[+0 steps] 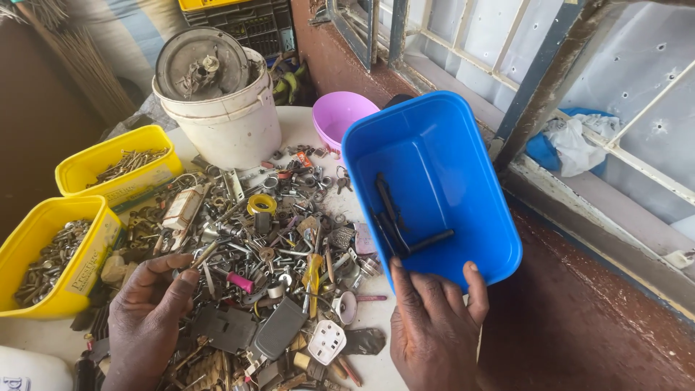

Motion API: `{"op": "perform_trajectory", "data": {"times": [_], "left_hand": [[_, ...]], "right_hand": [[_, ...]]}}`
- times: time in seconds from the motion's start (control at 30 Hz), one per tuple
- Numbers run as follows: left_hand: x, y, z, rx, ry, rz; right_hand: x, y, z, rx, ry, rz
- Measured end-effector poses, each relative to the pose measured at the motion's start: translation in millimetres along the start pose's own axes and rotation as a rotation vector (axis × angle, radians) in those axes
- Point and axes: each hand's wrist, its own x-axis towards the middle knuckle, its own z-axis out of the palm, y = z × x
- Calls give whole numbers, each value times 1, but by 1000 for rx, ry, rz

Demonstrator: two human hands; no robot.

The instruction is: Sorting through a pile of miscellaneous hardware and electrical components on a table

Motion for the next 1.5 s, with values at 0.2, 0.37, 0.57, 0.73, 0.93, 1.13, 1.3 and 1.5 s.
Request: {"op": "perform_trajectory", "data": {"times": [0.2, 0.37, 0.57, 0.73, 0.93, 1.13, 1.3, 1.5], "left_hand": [[-2, 12, 2, -21, 16, -9], [2, 5, 1, -54, -46, 26], [7, 5, -6, -205, -227, 75], [9, -2, -5, -325, -348, 32], [11, -6, 2, -478, -371, 197], [3, 3, 0, -415, -364, 278], [-6, 27, -20, -98, -200, 369], [5, 9, -21, 13, -82, 344]], "right_hand": [[23, 25, 5, 13, -41, -10], [66, 51, 27, 57, -63, -184], [101, 34, 21, 206, 1, -280], [133, -59, 16, 694, -166, -175], [123, -110, 101, 1291, -833, 71], [100, -108, 122, 1605, -527, 124], [101, -108, 109, 1699, -387, 335], [109, -89, 105, 1515, -368, 212]]}}
